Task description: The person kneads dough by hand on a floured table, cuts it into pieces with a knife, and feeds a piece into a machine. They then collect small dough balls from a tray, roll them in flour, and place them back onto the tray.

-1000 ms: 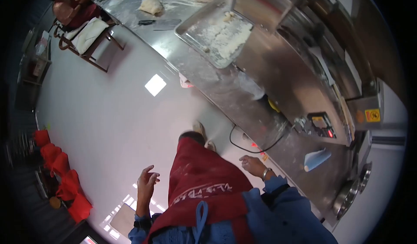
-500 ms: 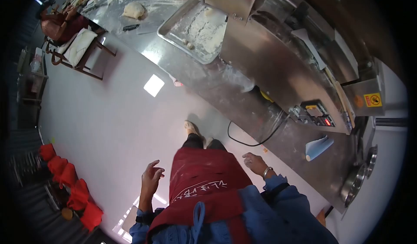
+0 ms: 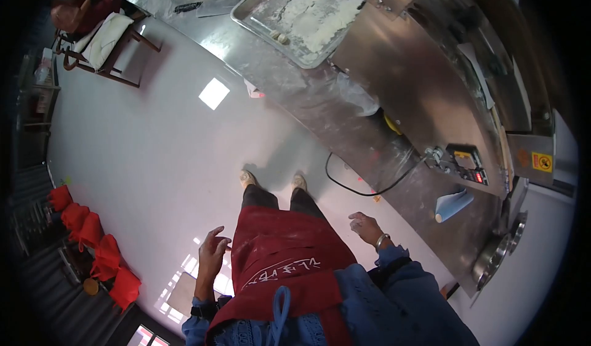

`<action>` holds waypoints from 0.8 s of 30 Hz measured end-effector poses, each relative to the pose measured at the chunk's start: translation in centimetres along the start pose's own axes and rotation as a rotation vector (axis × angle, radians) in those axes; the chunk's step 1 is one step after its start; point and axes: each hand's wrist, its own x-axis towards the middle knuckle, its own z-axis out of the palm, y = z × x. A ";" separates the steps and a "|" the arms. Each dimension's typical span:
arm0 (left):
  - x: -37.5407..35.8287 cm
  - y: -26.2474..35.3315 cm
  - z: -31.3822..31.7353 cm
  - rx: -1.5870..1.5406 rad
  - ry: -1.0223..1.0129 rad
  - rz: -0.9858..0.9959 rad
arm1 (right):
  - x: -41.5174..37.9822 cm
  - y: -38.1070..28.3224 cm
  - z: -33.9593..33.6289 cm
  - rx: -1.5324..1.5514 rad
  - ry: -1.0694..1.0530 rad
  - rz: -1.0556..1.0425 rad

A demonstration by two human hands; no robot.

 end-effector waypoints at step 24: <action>10.7 1.1 -16.0 0.142 -0.093 0.164 | -0.9 -10.4 10.9 0.156 0.263 0.052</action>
